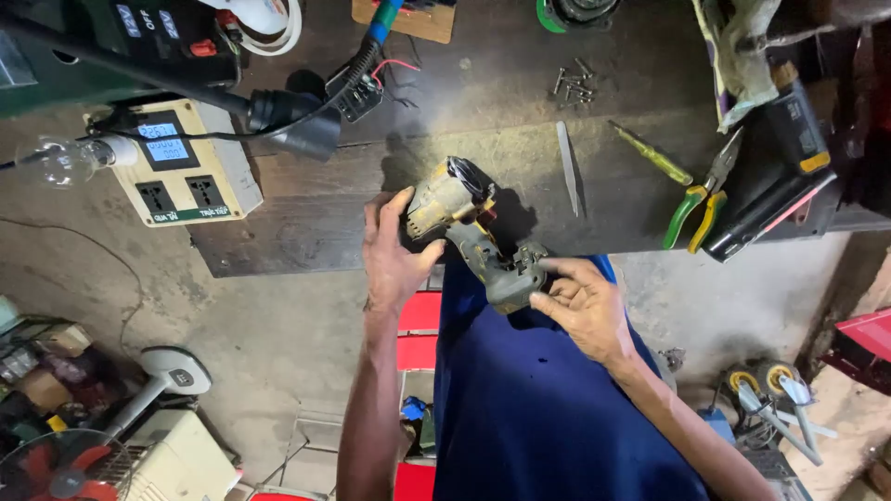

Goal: Disassembling and reassembling a cordless power drill on a workbench using various hand tools

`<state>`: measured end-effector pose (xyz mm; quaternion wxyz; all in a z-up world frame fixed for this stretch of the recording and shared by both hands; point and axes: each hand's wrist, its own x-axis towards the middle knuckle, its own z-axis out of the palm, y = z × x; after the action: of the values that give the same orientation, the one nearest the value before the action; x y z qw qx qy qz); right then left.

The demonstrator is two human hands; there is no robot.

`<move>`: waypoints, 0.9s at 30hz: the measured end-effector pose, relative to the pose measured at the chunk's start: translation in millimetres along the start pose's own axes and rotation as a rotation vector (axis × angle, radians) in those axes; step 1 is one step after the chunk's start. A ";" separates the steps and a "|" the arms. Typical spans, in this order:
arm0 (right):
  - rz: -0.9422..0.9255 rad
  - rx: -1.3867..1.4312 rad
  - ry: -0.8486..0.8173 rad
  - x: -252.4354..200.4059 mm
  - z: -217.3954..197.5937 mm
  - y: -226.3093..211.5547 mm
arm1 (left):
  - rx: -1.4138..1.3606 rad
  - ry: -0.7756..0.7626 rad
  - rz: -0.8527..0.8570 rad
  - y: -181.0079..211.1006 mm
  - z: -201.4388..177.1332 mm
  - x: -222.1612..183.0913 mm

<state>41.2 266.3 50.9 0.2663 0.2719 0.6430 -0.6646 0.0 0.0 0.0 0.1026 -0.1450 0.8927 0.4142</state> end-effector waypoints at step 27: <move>-0.094 0.063 0.034 -10.0 8.5 36.8 | 0.036 0.069 0.233 -4.2 -0.9 -1.9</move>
<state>74.1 256.7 32.0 0.2152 0.2610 0.6384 -0.6914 3.2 -2.9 -1.8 0.0253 -0.0527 0.9137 0.4021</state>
